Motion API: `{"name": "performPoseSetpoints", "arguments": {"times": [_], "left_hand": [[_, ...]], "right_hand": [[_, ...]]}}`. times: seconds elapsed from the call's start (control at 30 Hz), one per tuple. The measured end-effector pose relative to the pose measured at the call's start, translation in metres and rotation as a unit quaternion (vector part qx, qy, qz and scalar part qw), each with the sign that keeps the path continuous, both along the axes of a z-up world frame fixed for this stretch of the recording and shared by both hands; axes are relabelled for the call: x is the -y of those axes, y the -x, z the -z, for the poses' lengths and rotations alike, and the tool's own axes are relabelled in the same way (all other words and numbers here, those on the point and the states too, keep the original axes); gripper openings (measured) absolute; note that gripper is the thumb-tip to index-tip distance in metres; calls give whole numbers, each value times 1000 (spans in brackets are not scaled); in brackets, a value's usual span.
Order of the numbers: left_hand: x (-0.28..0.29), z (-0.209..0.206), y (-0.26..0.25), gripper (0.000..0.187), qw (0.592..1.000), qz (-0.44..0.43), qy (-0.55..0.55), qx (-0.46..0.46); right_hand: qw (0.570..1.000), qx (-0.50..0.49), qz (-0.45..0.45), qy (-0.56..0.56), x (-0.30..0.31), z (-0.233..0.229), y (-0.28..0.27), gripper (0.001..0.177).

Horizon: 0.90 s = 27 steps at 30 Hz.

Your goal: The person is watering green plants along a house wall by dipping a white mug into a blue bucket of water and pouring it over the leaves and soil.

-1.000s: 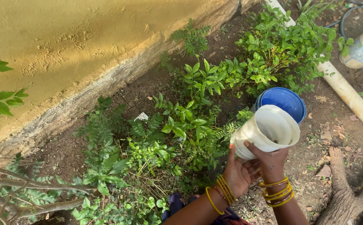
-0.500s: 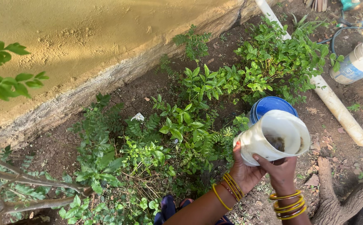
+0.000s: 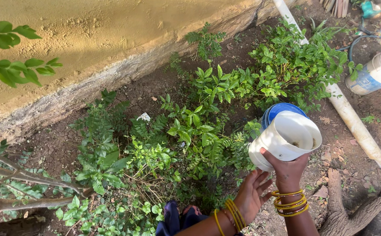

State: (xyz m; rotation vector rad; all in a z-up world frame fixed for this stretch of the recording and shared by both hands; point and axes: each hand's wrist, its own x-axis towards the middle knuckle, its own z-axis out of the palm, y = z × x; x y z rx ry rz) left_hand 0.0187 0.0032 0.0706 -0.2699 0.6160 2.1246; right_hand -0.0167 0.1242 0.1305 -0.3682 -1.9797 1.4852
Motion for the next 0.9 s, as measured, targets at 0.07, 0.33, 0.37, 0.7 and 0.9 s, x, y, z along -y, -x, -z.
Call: {"name": "performPoseSetpoints", "arguments": {"times": [0.07, 0.33, 0.37, 0.7, 0.9], "left_hand": [[11, 1, -9, 96, 1000, 8, -7, 19], [20, 0, -9, 121, 998, 8, -49, -36], [20, 1, -10, 121, 998, 3, -54, -38], [24, 0, -23, 115, 998, -33, -53, 6], [27, -1, -28, 109, 998, -31, -62, 7]], "right_hand": [[1000, 24, 7, 20, -3, 4, 2, 101], [1000, 2, -11, -11, -1, 11, -4, 107], [1000, 5, -13, -10, 1, 10, -5, 107], [997, 30, -56, -43, 12, 12, -15, 105], [995, 36, -54, -81, 12, 13, -22, 105]]}}
